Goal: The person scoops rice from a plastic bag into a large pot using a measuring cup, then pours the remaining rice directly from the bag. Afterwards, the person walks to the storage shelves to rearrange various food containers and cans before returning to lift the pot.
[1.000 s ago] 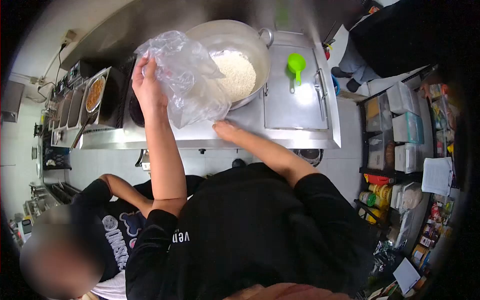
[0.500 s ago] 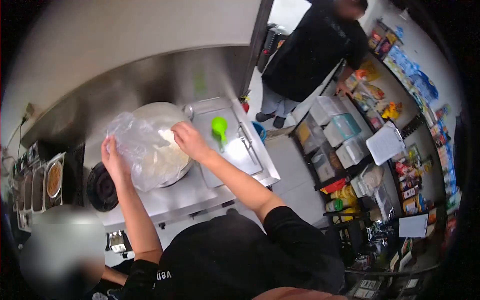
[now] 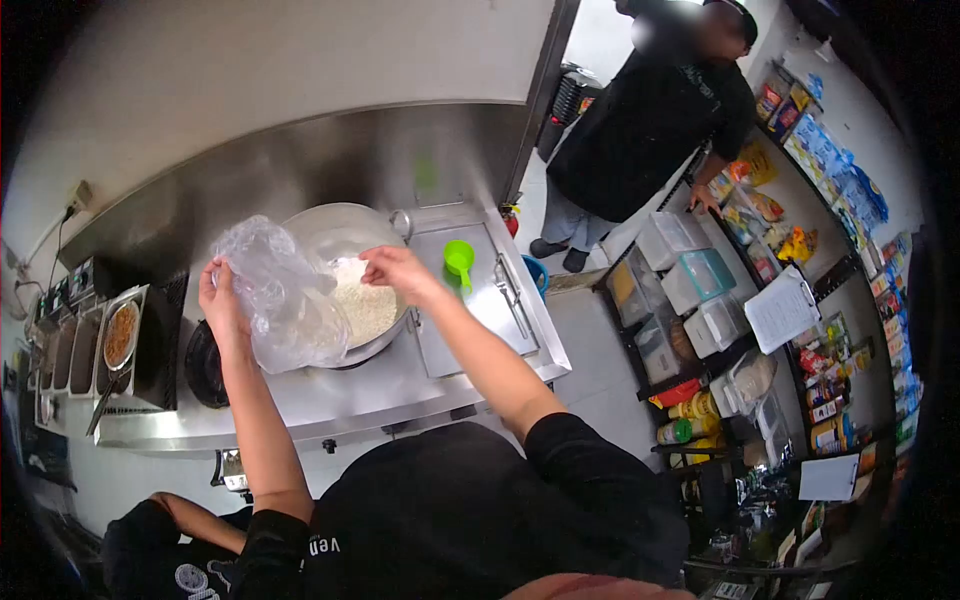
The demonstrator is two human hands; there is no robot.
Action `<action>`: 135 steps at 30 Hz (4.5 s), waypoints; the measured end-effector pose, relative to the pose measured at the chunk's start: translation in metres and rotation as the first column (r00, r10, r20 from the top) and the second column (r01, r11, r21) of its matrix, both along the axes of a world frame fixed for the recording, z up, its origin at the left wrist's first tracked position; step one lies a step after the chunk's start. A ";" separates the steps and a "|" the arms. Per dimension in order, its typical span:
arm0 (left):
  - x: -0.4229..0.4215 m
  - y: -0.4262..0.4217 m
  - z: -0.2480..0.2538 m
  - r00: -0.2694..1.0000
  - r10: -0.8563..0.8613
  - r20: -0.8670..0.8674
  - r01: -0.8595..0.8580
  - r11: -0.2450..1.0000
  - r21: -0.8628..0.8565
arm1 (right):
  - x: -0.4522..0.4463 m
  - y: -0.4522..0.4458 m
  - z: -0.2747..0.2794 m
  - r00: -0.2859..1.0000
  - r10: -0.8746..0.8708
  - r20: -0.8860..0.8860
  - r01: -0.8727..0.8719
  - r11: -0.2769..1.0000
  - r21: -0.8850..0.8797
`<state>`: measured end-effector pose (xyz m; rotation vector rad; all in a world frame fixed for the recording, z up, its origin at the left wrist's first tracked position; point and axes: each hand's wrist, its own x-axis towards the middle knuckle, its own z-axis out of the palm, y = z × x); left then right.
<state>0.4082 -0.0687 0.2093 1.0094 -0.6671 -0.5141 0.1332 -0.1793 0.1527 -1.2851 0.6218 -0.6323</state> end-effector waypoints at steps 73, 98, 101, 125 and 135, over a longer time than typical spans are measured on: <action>-0.036 -0.055 -0.100 0.708 -0.269 0.653 -0.077 0.890 0.450 | -0.047 -0.048 0.104 0.801 -0.572 0.175 0.501 0.482 -0.719; -0.028 -0.031 -0.010 0.873 -0.189 0.450 0.016 0.933 0.359 | 0.026 -0.030 0.087 0.838 -0.546 -0.022 0.307 0.503 -0.808; -0.020 -0.029 -0.005 0.889 -0.221 0.402 0.090 0.943 0.319 | 0.029 -0.029 0.088 0.751 -0.616 -0.239 0.144 0.506 -0.851; -0.044 0.017 -0.009 0.990 0.137 -0.020 -0.134 0.983 0.123 | 0.023 -0.038 0.092 0.994 -0.112 0.005 0.110 0.959 -0.260; -0.154 0.019 -0.033 0.921 -0.363 -0.142 0.378 0.920 0.103 | 0.006 -0.063 0.074 0.960 -0.112 0.257 0.088 0.991 0.104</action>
